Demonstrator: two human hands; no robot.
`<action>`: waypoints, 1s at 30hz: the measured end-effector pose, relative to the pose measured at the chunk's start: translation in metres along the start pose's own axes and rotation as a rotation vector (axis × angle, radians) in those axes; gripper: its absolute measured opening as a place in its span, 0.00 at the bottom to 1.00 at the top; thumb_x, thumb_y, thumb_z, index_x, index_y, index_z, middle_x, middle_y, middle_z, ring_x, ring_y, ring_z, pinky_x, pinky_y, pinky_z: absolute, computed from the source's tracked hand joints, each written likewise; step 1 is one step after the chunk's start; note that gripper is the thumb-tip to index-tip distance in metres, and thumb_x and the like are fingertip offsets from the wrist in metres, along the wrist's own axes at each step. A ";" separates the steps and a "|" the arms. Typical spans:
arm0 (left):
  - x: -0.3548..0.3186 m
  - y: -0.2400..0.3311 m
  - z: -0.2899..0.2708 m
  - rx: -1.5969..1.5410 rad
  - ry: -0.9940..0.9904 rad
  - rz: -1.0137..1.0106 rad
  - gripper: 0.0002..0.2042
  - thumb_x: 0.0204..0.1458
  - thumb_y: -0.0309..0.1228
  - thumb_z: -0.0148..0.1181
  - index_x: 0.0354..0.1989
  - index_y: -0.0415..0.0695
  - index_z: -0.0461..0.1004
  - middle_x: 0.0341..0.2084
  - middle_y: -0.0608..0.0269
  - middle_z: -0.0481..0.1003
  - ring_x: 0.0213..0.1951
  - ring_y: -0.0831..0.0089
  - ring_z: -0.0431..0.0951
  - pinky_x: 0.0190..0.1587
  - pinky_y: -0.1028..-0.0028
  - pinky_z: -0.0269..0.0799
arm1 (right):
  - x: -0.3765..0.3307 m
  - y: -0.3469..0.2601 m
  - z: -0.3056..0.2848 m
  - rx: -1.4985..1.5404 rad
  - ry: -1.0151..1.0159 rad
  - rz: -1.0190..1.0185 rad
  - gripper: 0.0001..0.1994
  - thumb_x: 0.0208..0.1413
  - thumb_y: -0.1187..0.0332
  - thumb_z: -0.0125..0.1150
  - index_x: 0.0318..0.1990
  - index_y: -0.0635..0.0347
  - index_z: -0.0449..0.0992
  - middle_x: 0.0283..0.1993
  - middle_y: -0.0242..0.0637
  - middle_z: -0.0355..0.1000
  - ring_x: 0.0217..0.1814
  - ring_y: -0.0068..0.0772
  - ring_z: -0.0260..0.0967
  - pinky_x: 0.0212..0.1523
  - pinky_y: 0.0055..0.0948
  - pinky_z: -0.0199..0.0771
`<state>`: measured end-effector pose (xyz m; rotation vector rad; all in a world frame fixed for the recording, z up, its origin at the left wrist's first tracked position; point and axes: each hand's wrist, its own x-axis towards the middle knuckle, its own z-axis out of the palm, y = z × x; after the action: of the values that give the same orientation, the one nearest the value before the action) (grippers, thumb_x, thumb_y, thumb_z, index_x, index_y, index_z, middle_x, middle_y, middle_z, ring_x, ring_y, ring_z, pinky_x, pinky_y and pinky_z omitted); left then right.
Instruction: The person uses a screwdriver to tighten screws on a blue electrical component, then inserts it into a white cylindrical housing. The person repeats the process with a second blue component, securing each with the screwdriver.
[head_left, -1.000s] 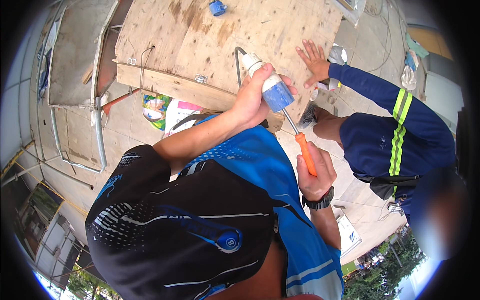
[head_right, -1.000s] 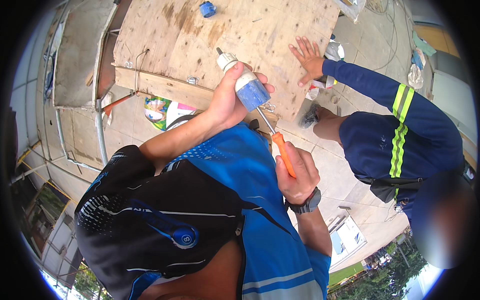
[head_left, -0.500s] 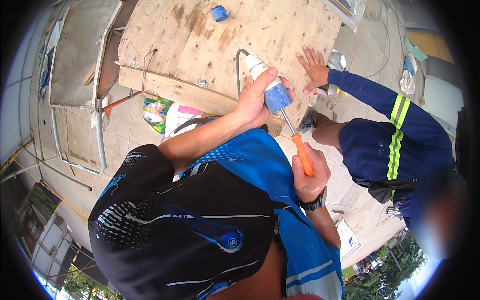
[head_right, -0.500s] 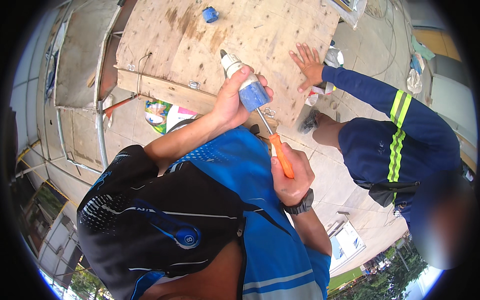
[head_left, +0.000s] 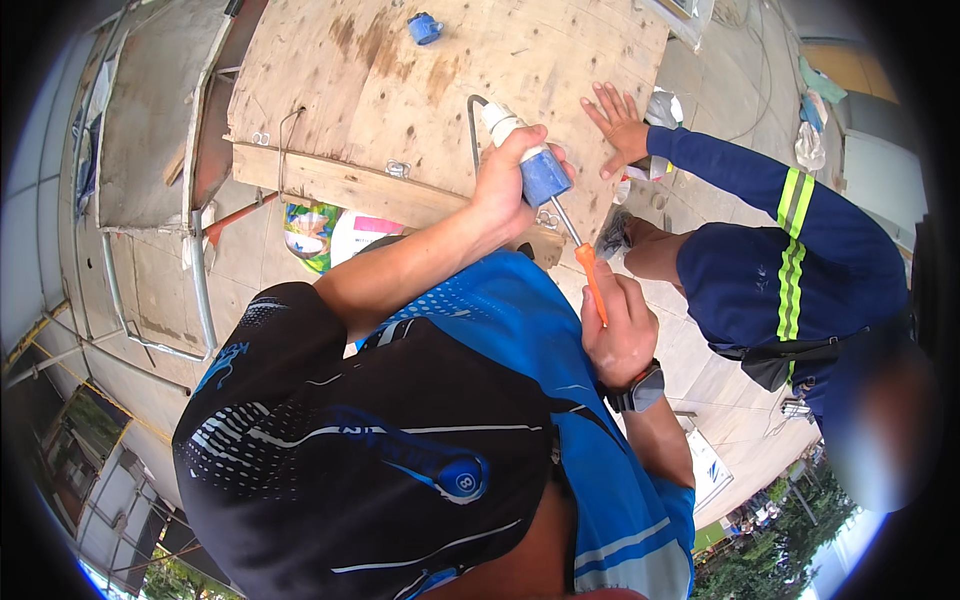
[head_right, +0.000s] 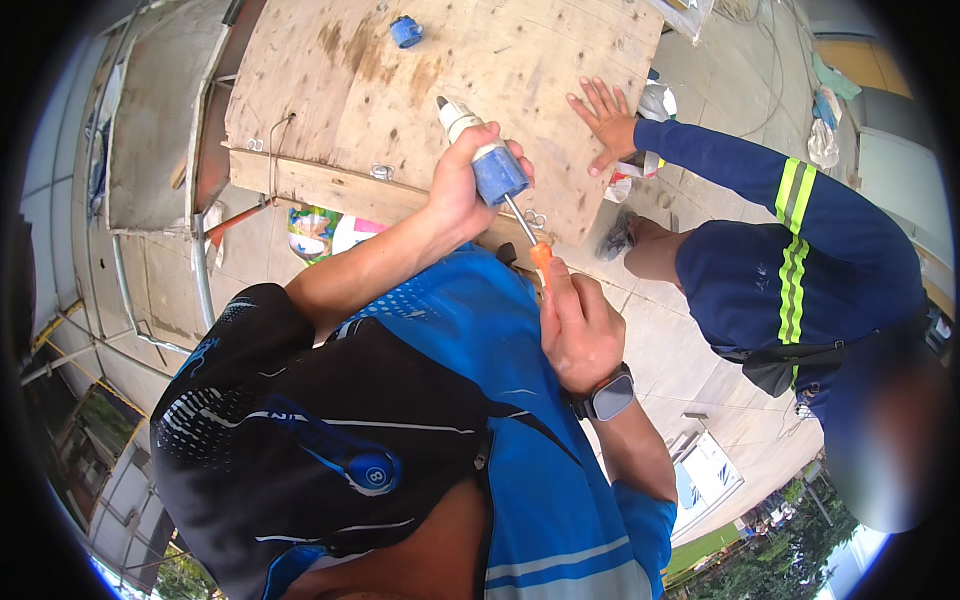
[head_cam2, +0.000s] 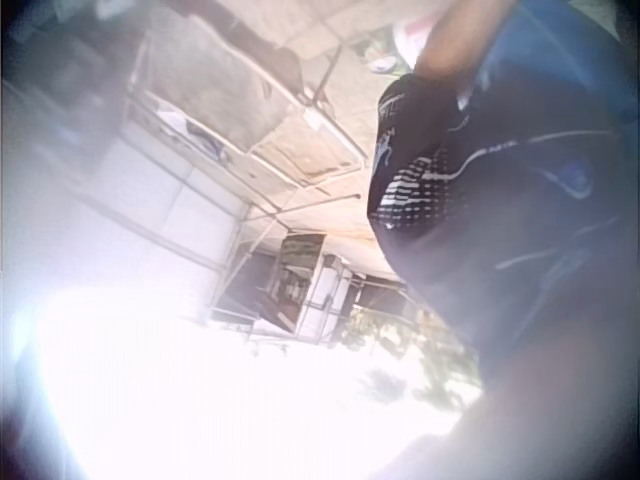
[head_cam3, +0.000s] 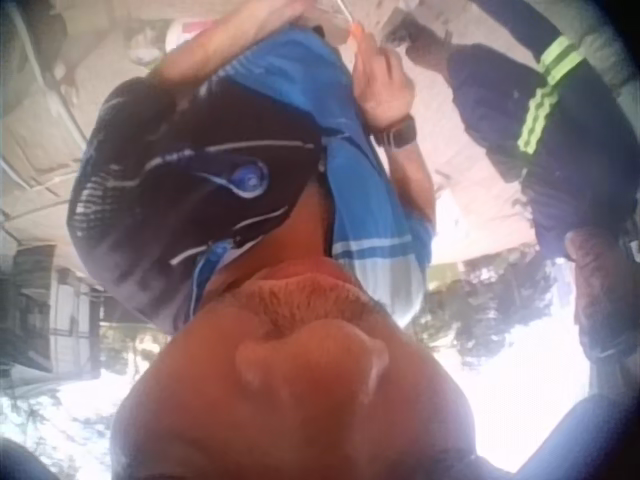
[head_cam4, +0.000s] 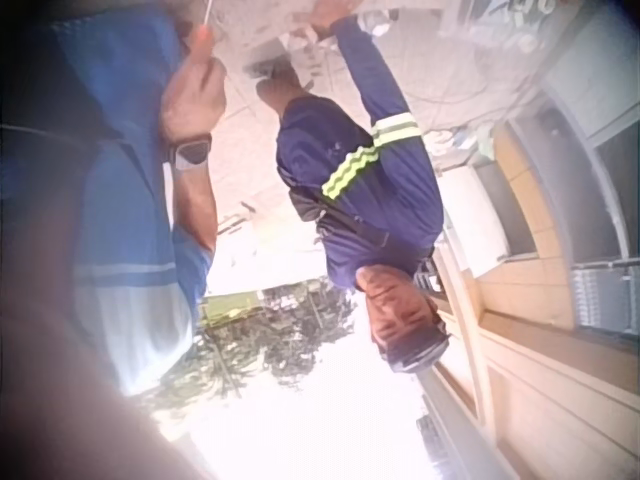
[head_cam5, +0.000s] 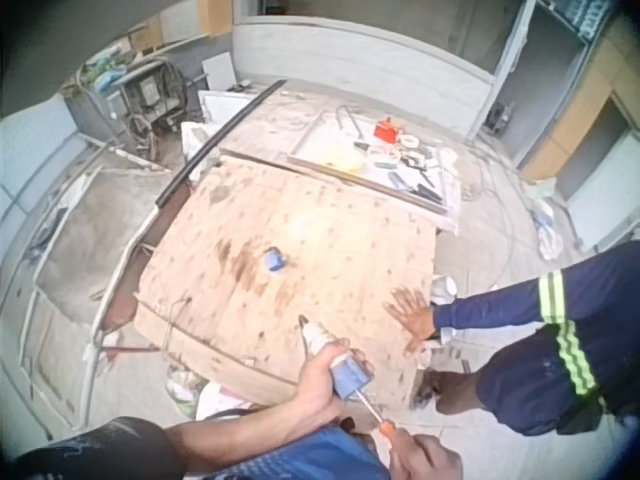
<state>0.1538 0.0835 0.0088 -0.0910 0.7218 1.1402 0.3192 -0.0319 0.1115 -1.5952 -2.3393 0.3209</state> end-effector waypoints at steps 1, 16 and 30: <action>0.000 -0.002 0.000 -0.009 -0.015 0.003 0.14 0.54 0.38 0.61 0.43 0.48 0.64 0.31 0.56 0.76 0.32 0.59 0.80 0.38 0.55 0.78 | 0.006 0.003 0.000 0.299 0.088 0.016 0.20 0.57 0.74 0.62 0.58 0.58 0.72 0.36 0.42 0.72 0.25 0.34 0.71 0.25 0.28 0.72; 0.007 0.006 0.000 0.035 -0.036 0.073 0.15 0.54 0.37 0.61 0.44 0.45 0.64 0.30 0.54 0.75 0.29 0.57 0.80 0.32 0.54 0.77 | 0.002 0.005 0.009 -0.046 0.025 -0.024 0.22 0.54 0.69 0.68 0.56 0.59 0.73 0.41 0.46 0.72 0.31 0.38 0.75 0.34 0.31 0.77; 0.013 0.012 0.002 0.011 0.032 0.097 0.14 0.52 0.34 0.61 0.42 0.42 0.65 0.27 0.52 0.75 0.25 0.57 0.80 0.27 0.56 0.79 | 0.028 0.022 -0.008 1.504 -0.321 0.786 0.18 0.64 0.69 0.55 0.61 0.58 0.67 0.40 0.43 0.72 0.23 0.26 0.68 0.21 0.25 0.67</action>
<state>0.1478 0.1000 0.0068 -0.0662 0.7677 1.2291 0.3313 0.0018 0.1145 -1.3986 -0.7480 1.9531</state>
